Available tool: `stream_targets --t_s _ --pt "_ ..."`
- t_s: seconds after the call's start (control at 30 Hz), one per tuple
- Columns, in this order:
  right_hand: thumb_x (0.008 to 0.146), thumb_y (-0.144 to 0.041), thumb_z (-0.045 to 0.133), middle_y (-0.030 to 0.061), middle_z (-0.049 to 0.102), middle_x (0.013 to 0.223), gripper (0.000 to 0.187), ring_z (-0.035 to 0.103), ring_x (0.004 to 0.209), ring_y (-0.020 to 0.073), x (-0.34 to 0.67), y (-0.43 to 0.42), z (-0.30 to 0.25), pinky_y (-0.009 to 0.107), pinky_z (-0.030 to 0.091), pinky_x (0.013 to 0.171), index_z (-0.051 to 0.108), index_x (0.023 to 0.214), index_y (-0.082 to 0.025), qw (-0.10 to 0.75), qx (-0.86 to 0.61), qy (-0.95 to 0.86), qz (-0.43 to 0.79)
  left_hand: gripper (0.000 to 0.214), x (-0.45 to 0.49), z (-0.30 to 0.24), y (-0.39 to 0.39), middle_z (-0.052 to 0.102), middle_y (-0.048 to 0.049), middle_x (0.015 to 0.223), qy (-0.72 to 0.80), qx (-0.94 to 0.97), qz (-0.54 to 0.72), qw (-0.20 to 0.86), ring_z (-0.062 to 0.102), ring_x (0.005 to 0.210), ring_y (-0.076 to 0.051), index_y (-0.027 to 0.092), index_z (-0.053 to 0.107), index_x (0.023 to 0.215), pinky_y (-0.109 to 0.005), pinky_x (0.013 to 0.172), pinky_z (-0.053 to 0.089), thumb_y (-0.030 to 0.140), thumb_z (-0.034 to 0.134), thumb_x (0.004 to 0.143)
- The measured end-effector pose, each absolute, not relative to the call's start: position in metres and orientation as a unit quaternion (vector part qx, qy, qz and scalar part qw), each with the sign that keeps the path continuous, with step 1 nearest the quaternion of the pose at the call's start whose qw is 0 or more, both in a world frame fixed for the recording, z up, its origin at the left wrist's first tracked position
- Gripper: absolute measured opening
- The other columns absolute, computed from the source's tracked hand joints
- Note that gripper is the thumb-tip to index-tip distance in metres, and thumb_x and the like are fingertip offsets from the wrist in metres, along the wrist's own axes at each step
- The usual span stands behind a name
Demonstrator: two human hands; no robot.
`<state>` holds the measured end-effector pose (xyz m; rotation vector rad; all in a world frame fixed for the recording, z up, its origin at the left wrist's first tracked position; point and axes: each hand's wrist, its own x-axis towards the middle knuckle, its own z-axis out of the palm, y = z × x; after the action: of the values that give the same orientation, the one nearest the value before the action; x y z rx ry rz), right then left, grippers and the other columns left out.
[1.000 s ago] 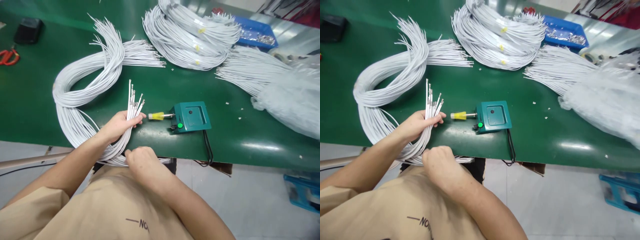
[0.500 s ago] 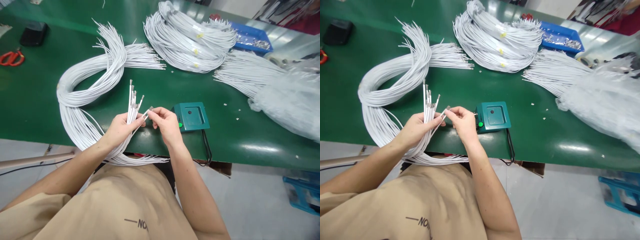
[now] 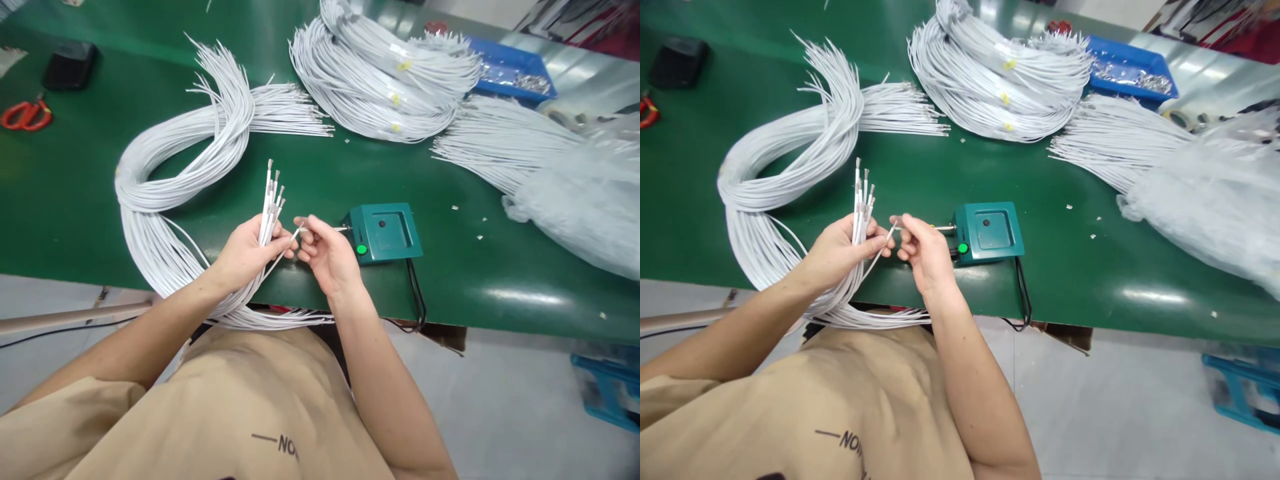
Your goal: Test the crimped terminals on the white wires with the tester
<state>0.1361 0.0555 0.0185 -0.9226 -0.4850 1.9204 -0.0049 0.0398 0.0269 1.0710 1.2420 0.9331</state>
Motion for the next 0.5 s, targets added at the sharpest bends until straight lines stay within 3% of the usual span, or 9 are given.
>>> stream_targets --t_s 0.1,0.23,0.33,0.5 --pt "0.073 -0.045 0.066 -0.0078 0.037 0.052 0.030 0.033 0.044 0.0049 0.136 0.060 0.022 0.022 0.028 0.044 0.067 0.074 -0.016 0.441 -0.392 -0.229 0.774 0.027 -0.003 0.028 0.039 0.066 -0.0003 0.075 0.524 0.466 0.398 0.591 0.065 0.067 -0.014 0.018 0.045 0.076 -0.027 0.066 0.050 0.027 0.070 0.072" --pt "0.070 -0.041 0.071 -0.0083 0.038 0.050 0.027 0.037 0.045 0.0054 0.135 0.060 0.021 0.022 0.034 0.048 0.062 0.065 -0.016 0.417 -0.373 -0.210 0.802 0.023 -0.004 0.026 0.038 0.067 -0.0016 0.077 0.533 0.482 0.391 0.575 0.065 0.070 -0.015 0.017 0.048 0.077 -0.028 0.068 0.051 0.027 0.069 0.074" --pt "0.072 -0.041 0.071 -0.0086 0.039 0.054 0.026 0.035 0.047 0.0045 0.136 0.057 0.017 0.023 0.041 0.056 0.065 0.072 -0.016 0.423 -0.338 -0.163 0.825 0.021 -0.007 0.023 0.038 0.067 -0.0032 0.082 0.541 0.493 0.392 0.557 0.065 0.075 -0.016 0.017 0.050 0.079 -0.029 0.072 0.051 0.028 0.068 0.075" --pt "0.073 -0.035 0.070 -0.0073 0.046 0.061 0.019 0.036 0.049 0.0031 0.138 0.051 0.014 0.021 0.041 0.058 0.068 0.081 -0.017 0.440 -0.322 -0.152 0.824 0.021 -0.008 0.023 0.038 0.065 -0.0018 0.080 0.534 0.497 0.399 0.556 0.064 0.074 -0.016 0.017 0.050 0.080 -0.031 0.074 0.050 0.028 0.067 0.076"
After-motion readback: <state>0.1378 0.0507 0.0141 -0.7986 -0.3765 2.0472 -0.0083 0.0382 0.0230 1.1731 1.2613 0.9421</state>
